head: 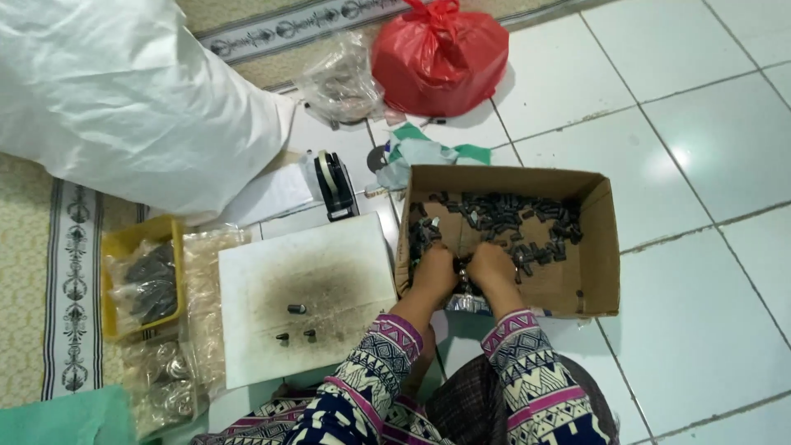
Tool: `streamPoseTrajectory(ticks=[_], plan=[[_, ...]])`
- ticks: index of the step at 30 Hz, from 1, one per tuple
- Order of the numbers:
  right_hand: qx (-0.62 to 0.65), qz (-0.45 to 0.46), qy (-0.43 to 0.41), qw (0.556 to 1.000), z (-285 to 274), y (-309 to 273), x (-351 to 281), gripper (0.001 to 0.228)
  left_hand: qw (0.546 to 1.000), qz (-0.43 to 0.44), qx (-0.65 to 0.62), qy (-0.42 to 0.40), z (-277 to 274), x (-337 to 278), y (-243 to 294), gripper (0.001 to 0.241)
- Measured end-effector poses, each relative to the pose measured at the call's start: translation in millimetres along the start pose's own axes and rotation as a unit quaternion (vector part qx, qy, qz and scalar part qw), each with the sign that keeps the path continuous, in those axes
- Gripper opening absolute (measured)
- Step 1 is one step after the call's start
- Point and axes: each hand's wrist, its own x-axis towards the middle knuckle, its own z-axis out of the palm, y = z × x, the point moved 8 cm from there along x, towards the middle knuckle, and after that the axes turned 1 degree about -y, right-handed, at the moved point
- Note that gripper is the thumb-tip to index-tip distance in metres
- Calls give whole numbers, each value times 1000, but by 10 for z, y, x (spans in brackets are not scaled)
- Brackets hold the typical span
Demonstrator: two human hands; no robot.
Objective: Assembling small black metal components by placing them into a specific arrangement on a white template board.
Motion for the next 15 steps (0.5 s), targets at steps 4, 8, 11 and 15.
streamPoseTrajectory(ticks=[4,8,11,15], plan=[[-12,-12,-8,1000,-42,-175,-76,19,1000,10,17,-12,1,-30,8,22],[-12,-10,-3,1000,-172,-232,-181,19,1000,2,-4,-6,-81,-94,75,23],[32,-7,5,999,-368,-309,-408,21,1000,-3,-16,9,-200,-148,151,26],[142,-23,2,990,-217,-138,-215,33,999,2,-30,41,-584,-304,432,33]])
